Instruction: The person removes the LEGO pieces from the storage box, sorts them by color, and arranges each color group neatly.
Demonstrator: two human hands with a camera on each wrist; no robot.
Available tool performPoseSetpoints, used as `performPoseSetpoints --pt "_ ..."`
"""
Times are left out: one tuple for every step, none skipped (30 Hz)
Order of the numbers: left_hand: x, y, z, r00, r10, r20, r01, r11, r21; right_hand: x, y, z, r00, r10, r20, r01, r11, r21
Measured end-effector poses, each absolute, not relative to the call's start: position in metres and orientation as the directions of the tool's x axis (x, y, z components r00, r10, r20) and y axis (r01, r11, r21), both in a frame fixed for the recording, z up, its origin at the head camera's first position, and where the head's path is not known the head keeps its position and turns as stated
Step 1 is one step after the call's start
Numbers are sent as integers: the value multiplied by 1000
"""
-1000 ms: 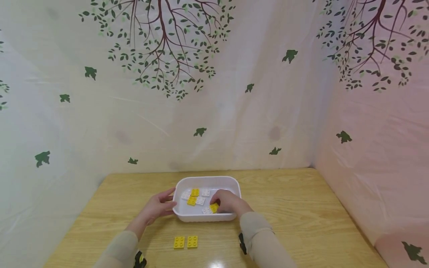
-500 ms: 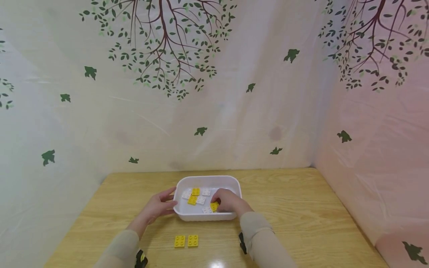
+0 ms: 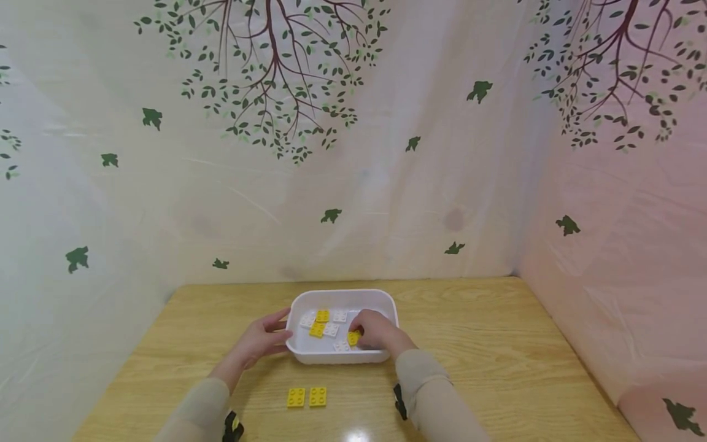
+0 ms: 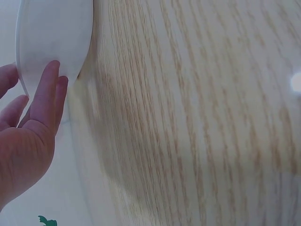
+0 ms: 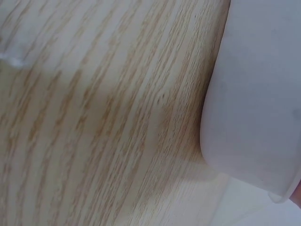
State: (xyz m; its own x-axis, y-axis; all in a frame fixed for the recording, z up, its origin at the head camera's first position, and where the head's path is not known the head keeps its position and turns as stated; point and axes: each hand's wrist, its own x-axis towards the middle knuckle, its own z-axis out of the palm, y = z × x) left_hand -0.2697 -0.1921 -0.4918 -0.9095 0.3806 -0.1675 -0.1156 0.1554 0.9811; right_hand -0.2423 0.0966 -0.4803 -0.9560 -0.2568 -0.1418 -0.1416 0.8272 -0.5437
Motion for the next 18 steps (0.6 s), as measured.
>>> performPoseSetpoints --pt "-270 -192 -492 -909 383 -166 -115 153 982 -243 97 -481 -956 -258 -137 -146 828 -541" --pt "-270 -192 -492 -908 385 -164 -113 152 982 -243 97 -481 -956 -262 -129 -155 830 -536" --pt "-269 -192 -492 -908 386 -163 -113 150 982 -243 97 -481 -956 -267 -119 -166 831 -531" --pt "-269 -192 -492 -908 386 -164 -113 151 982 -244 97 -482 -956 -270 -112 -174 833 -525" --pt "-269 -192 -492 -908 386 -164 -113 151 982 -244 98 -482 -956 -273 -103 -181 833 -523" --pt "-269 -193 -492 -908 387 -163 -113 148 982 -244 98 -482 -957 -275 -97 -187 833 -521" --pt "-269 -192 -492 -908 388 -162 -113 145 983 -245 98 -482 -957 -274 -91 -189 833 -520" --pt "-269 -192 -492 -908 388 -162 -114 144 983 -245 98 -482 -958 -274 -86 -192 833 -519" --pt "-268 -192 -492 -908 387 -161 -113 144 983 -244 99 -481 -958 -273 -85 -191 832 -520" --pt "-268 -192 -492 -908 388 -159 -111 142 984 -244 99 -481 -959 -269 -86 -187 833 -521" --pt "-268 -192 -492 -908 390 -156 -109 140 984 -244 99 -480 -960 -267 -86 -185 832 -523" --pt "-268 -192 -492 -908 389 -156 -109 140 984 -243 99 -479 -960 -266 -85 -184 832 -524" --pt "-268 -192 -492 -909 387 -157 -110 140 984 -243 99 -478 -960 -266 -83 -185 832 -523" --pt "-269 -192 -493 -909 385 -160 -111 145 983 -242 99 -477 -960 -267 -82 -186 831 -523" --pt "-269 -193 -493 -909 384 -162 -112 150 982 -241 99 -476 -961 -267 -80 -188 832 -523" --pt "-269 -193 -493 -909 384 -165 -113 154 982 -240 99 -474 -961 -264 -78 -186 832 -522" --pt "-270 -193 -494 -909 383 -167 -114 157 981 -239 99 -473 -961 -268 -71 -193 830 -523" --pt "-270 -193 -494 -908 385 -167 -111 163 980 -238 99 -472 -960 -272 -66 -198 829 -524"
